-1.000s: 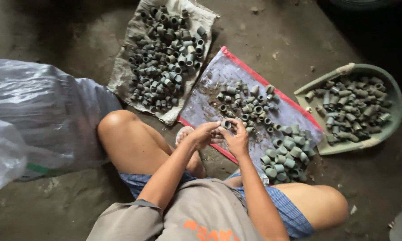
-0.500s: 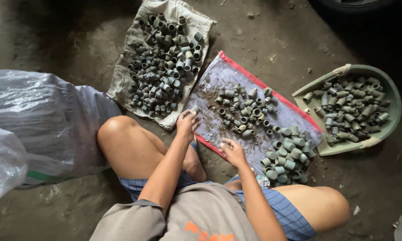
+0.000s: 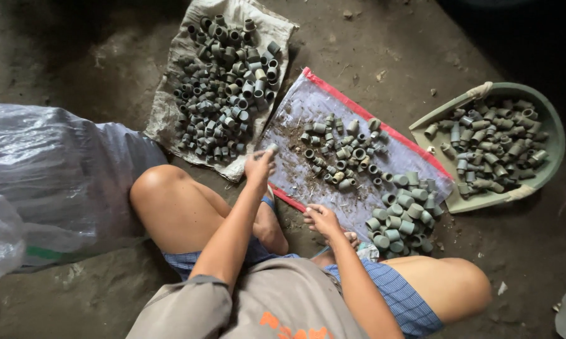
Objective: The person sits on the floor and sorts small cylindrical metal parts by hand. They pick up individual pieces from a central pile on a tarp, inspect them, and place them into separate piles on a sack and a dustpan.
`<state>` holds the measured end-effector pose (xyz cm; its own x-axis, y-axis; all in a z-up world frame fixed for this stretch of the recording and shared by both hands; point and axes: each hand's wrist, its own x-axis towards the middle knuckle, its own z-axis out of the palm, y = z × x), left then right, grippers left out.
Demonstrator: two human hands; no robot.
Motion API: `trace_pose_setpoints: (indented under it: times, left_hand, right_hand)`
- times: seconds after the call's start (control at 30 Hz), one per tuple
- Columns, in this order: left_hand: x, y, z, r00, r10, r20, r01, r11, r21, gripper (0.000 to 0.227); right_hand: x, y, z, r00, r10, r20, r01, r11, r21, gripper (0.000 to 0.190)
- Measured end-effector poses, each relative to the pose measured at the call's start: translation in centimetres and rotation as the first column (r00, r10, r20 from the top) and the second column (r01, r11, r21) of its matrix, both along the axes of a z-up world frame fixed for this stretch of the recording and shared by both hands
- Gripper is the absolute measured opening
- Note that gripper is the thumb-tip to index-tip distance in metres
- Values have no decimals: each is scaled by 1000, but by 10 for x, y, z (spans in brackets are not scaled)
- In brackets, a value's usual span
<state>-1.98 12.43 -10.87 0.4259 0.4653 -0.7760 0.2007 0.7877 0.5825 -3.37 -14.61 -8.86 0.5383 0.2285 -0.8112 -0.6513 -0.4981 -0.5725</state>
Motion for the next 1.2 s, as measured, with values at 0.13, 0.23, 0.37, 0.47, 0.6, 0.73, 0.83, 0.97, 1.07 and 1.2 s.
trace_pose_setpoints:
  times: [0.13, 0.23, 0.37, 0.47, 0.6, 0.73, 0.83, 0.97, 1.07, 1.2]
  left_hand:
    - [11, 26, 9, 749, -187, -635, 662, 182, 727, 40]
    - [28, 58, -1, 749, -93, -656, 529, -512, 677, 29]
    - [57, 101, -22, 730, -100, -677, 315, -829, 462, 12]
    - [67, 106, 1, 645, -18, -764, 357, -877, 322, 9]
    - [64, 114, -18, 578, -31, -816, 358, -889, 287, 14]
    - [64, 124, -48, 594, -16, -804, 382, -874, 300, 8]
    - [62, 124, -42, 607, -37, -794, 369, -872, 323, 9]
    - [63, 120, -27, 610, -37, -791, 373, -868, 328, 22]
    - [59, 109, 4, 585, -55, -809, 376, -866, 330, 31]
    - [54, 60, 33, 593, -117, -797, 375, -836, 402, 30]
  right_hand:
    - [-3, 1, 6, 998, 56, -13, -57, 998, -26, 48]
    - [-8, -3, 5, 998, 68, -5, -68, 997, -27, 49]
    - [-14, -17, -5, 1000, 21, -5, -21, 999, -25, 49]
    - [-18, -31, -32, 999, -40, -10, 40, 999, -35, 47]
    - [-8, -30, -14, 995, -95, -18, 93, 993, -67, 45]
    - [12, -38, -51, 992, -107, 64, 117, 978, -174, 46]
    - [42, -41, -49, 979, -79, 186, 148, 907, -394, 47]
    - [88, -40, -33, 891, -108, 441, 332, 816, -472, 58]
    - [108, -34, -25, 862, -5, 506, 272, 848, -455, 58]
    - [115, -35, -39, 806, 74, 588, 227, 878, -422, 66]
